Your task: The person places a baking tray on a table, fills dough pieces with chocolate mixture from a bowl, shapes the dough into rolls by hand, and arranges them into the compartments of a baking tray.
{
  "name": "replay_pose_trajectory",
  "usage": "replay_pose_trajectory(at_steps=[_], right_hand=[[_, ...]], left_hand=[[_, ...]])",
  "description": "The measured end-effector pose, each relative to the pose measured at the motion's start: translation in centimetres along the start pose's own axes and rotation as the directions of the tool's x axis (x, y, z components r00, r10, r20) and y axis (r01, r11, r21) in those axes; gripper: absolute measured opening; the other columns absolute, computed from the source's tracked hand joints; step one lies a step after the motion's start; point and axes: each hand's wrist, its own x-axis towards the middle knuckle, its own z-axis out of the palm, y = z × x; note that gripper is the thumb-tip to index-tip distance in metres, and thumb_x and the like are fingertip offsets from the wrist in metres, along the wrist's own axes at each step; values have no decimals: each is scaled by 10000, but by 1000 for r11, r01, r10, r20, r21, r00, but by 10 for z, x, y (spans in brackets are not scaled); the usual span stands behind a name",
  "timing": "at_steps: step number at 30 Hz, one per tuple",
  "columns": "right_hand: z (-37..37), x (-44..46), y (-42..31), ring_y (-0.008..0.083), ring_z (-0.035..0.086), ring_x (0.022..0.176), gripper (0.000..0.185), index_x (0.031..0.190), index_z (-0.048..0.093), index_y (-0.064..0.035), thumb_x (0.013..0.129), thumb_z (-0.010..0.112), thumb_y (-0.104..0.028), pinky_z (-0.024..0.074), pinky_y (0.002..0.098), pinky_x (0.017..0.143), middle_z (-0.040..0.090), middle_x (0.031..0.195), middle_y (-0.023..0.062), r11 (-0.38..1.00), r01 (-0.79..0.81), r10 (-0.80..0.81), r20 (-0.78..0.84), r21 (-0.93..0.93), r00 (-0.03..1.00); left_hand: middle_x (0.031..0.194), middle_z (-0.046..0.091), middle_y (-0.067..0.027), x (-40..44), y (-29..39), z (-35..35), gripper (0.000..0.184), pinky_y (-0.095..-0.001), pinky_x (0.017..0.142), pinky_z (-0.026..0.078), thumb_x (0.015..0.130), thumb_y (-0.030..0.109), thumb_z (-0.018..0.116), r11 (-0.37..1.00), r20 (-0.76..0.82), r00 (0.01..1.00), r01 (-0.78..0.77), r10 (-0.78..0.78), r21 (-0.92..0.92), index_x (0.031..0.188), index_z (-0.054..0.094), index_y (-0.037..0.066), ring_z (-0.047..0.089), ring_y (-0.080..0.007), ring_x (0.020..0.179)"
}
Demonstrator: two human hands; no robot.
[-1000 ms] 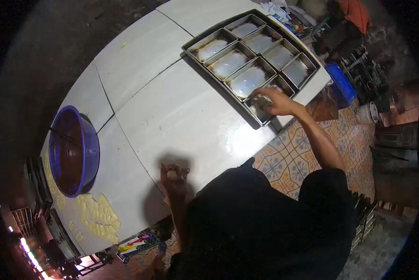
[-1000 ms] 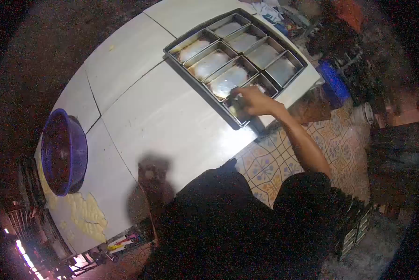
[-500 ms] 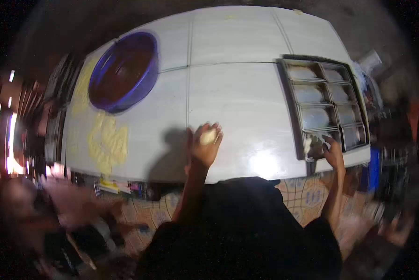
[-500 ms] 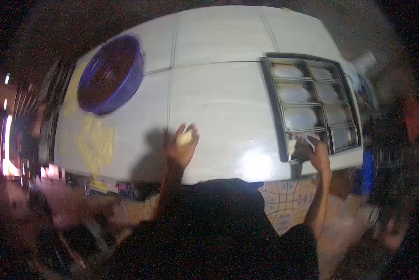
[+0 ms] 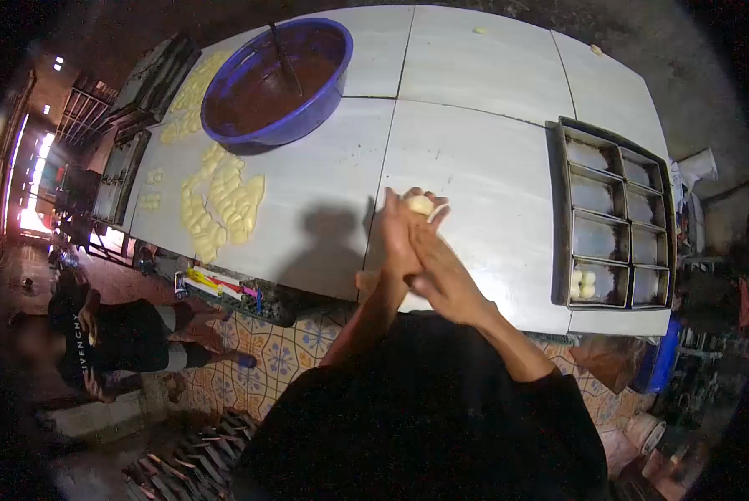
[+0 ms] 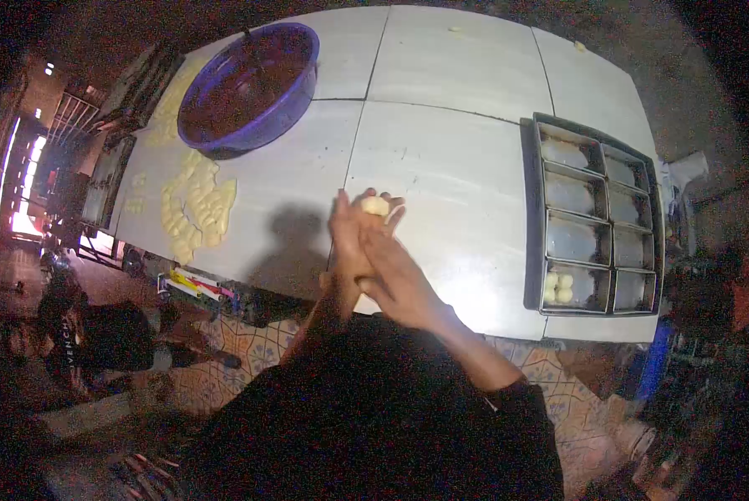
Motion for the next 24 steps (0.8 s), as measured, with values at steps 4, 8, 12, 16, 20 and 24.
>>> replay_pose_trajectory(at_steps=[4,8,12,16,20,24], right_hand=[[-1,16,-7,411,294,1335,691,1369,300,90,908,524,-373,222,470,1115,320,1422,272,999,11,-9,-74,33,997],[-41,-24,-10,356,383,1297,595,1380,386,-56,879,595,-300,325,444,1067,426,1376,215,924,-324,255,305,204,918],[-127,-78,65,332,530,1174,526,1276,508,12,878,599,-321,415,410,989,546,1256,226,790,-612,552,-402,-29,731],[-216,-139,134,378,522,1158,642,1177,568,22,927,375,-537,377,470,1008,541,1222,277,176,-928,868,-393,-329,304],[-186,-166,204,404,610,939,620,1054,569,53,935,378,-525,442,494,830,624,906,294,174,-708,504,-556,-685,661],[-206,-136,142,391,647,844,543,998,629,48,952,427,-454,468,496,805,658,910,266,327,-944,922,-210,-36,327]], left_hand=[[926,601,-164,-4,-11,4,529,-504,979,396,944,530,380,999,-72,997,-37,36,-8,1016,522,25,563,-369,1034],[940,597,-112,17,5,-46,281,-421,950,420,939,318,520,967,77,996,-14,35,-253,941,548,38,586,-274,952],[954,606,-82,19,33,-49,138,-335,782,457,909,211,580,988,-158,976,-138,148,73,976,580,91,574,-212,847],[818,604,-76,30,26,-72,281,-389,782,451,964,330,470,989,179,980,109,-89,-101,930,605,86,557,-220,758],[727,541,-31,23,-3,-50,322,-325,679,416,964,379,480,987,-2,988,156,-156,-24,845,594,103,512,-172,730],[872,569,-89,23,-4,-66,427,-380,829,404,969,463,398,968,133,960,251,-245,-28,991,589,83,530,-254,885]])
